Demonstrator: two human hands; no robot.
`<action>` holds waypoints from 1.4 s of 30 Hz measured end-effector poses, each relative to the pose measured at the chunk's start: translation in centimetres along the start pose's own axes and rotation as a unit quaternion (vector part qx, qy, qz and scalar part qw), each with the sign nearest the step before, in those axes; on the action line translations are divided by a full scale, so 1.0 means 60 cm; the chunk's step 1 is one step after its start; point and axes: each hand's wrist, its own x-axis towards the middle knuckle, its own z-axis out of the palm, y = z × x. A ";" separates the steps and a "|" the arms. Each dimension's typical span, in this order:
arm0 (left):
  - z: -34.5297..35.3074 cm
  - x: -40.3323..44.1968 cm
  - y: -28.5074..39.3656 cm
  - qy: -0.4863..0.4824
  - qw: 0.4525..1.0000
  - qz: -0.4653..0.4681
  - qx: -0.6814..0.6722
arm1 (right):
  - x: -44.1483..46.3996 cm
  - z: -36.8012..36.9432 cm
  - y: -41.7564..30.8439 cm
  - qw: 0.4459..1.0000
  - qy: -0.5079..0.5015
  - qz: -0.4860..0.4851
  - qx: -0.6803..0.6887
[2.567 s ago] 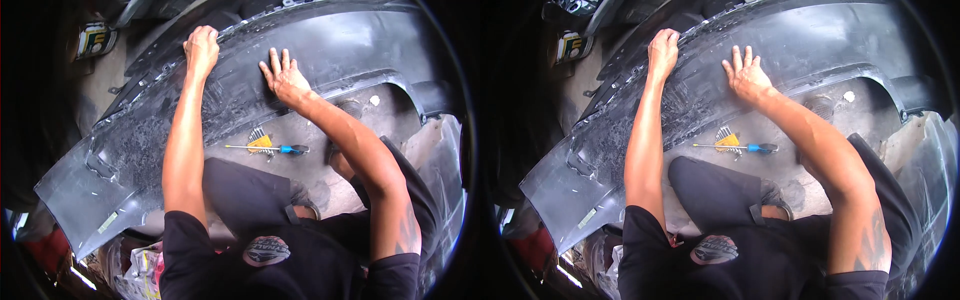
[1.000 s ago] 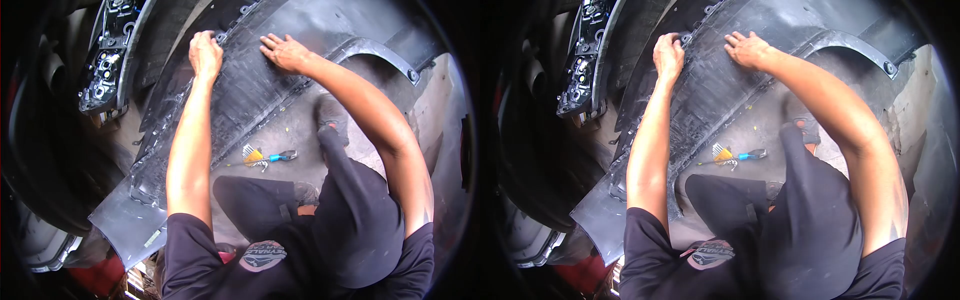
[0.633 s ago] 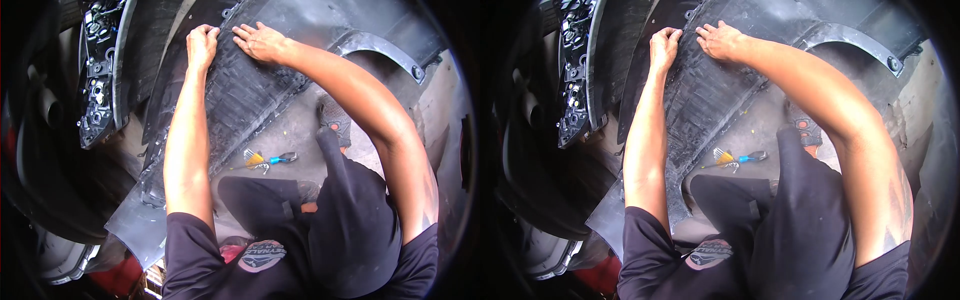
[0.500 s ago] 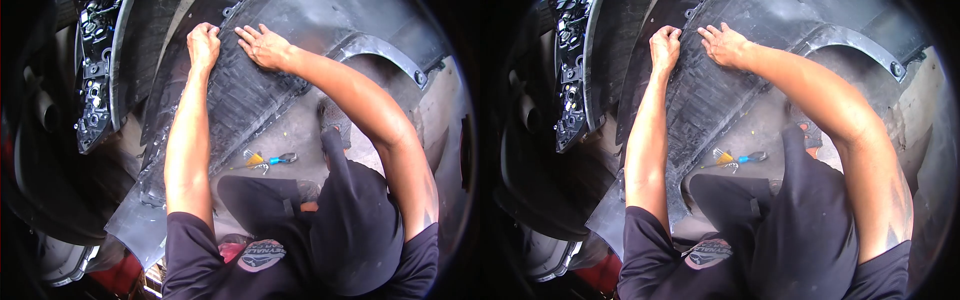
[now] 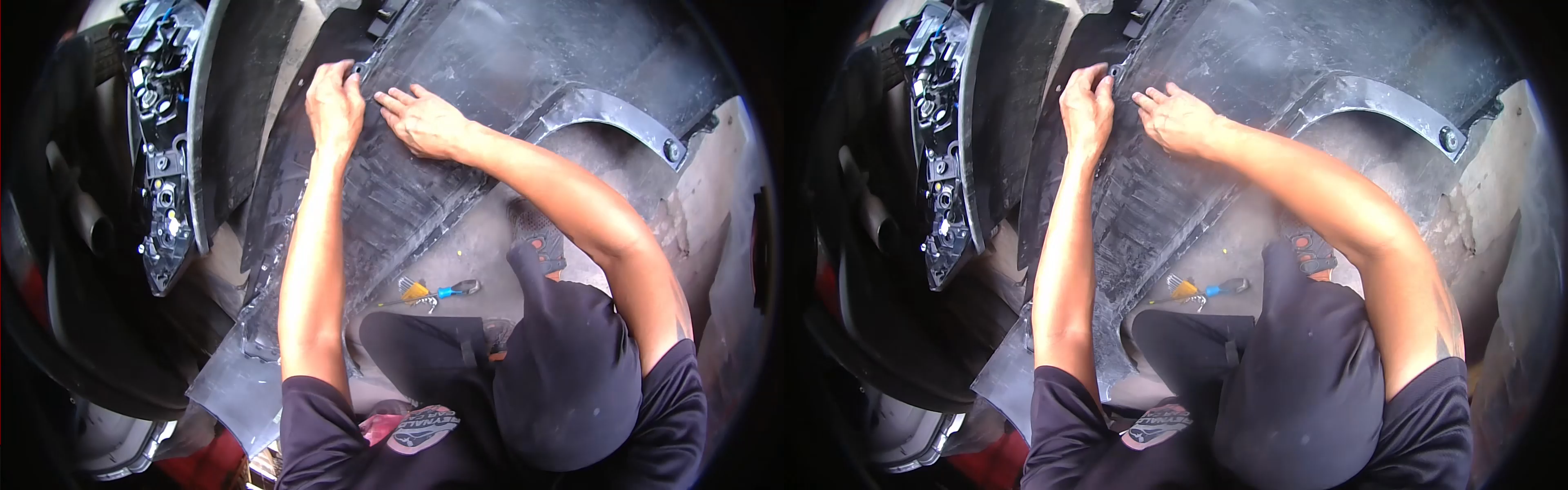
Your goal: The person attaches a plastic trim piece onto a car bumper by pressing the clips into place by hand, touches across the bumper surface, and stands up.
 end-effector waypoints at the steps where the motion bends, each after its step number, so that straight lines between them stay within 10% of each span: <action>1: 0.016 0.016 0.008 -0.005 1.000 0.015 -0.009 | -0.001 0.006 0.012 0.999 0.021 0.011 0.034; 5: 0.054 0.058 0.033 -0.016 0.993 -0.091 -0.078 | -0.018 -0.013 0.071 0.985 0.148 0.089 0.010; 15: 0.090 0.059 0.021 0.030 0.992 -0.088 -0.089 | -0.014 -0.009 0.074 0.990 0.082 0.076 -0.086; 28: 0.132 0.148 0.105 0.035 0.996 0.079 -0.011 | -0.018 -0.044 0.158 0.961 0.226 0.161 0.015; 42: 0.181 0.195 0.117 0.054 0.988 -0.069 -0.128 | -0.025 -0.038 0.192 0.967 0.185 0.176 -0.013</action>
